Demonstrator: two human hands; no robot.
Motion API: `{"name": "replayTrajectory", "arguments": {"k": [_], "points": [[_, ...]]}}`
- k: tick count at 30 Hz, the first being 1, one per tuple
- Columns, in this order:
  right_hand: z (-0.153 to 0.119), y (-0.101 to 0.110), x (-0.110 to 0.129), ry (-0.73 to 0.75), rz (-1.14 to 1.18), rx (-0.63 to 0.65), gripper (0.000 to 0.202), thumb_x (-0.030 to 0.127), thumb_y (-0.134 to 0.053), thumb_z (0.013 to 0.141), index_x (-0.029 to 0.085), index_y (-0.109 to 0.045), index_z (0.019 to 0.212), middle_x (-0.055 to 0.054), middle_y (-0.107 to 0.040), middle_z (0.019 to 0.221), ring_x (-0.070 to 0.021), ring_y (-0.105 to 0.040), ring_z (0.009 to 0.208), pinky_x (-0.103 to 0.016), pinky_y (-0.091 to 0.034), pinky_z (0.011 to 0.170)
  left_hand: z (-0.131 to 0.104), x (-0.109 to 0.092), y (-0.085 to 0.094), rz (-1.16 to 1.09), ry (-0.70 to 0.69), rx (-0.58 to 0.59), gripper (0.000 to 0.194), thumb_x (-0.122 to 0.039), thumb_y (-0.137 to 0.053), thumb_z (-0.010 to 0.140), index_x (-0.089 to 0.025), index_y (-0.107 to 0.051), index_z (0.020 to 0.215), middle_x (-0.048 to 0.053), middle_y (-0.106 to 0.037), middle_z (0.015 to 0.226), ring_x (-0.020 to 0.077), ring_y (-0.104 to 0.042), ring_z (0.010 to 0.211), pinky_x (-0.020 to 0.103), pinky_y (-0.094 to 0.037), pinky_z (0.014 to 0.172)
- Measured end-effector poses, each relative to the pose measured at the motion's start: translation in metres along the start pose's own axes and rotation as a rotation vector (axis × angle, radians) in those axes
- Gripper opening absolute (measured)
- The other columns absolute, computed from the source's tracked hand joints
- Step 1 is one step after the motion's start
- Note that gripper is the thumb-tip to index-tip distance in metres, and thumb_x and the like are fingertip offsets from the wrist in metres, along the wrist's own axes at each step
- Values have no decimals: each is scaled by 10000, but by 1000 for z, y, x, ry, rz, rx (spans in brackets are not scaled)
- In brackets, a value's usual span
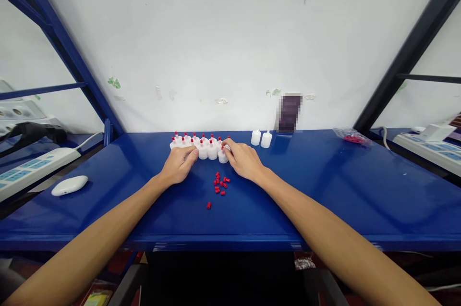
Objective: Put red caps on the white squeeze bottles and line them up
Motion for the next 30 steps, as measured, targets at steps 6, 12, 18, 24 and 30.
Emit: {"name": "replayTrajectory", "arguments": {"k": [6, 12, 18, 24, 30], "points": [[-2, 9, 6, 92, 130, 10, 271, 253, -458, 957, 204, -618, 1171, -11, -677, 772, -148, -577, 642, -253, -371, 628, 0, 0, -1, 10, 3, 29, 410, -367, -353, 972, -164, -416, 621, -35, -401, 552, 95, -379, 534, 263, -244, 573], [-6, 26, 10, 242, 184, 452, 294, 231, -519, 926, 206, -705, 1153, 11, -653, 625, -126, -565, 535, -241, -396, 579, 0, -2, -1, 20, 8, 46, 419, -375, -360, 972, -162, -417, 615, -36, -396, 545, 92, -375, 530, 259, -240, 573], [-5, 17, 11, 338, 273, 509, 289, 211, -511, 945, 221, -724, 1140, -41, -761, 977, -158, -690, 790, -259, -483, 740, -1, -2, -3, 34, 0, 67, 425, -374, -354, 977, -164, -393, 610, -36, -379, 536, 93, -370, 522, 260, -235, 565], [-4, 9, 9, 382, 68, 381, 195, 180, -524, 932, 168, -710, 988, -92, -714, 963, -187, -649, 819, -298, -461, 731, -1, 0, -4, 15, -9, 102, 465, -409, -321, 985, -163, -470, 619, -22, -446, 543, 107, -407, 531, 257, -271, 568], [-5, 10, 26, 303, 301, -24, 72, 169, -587, 871, 182, -657, 882, -22, -691, 801, -153, -634, 728, -337, -472, 788, -2, 3, -4, -97, -51, 127, 546, -446, -209, 1003, -157, -552, 692, -10, -532, 570, 121, -491, 567, 256, -338, 622]]}}
Point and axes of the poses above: each hand's wrist, its own z-axis towards the middle knuckle, its own y-axis out of the back of the hand, x = y × z, the point moved 1 cm from there along z, towards the middle knuckle
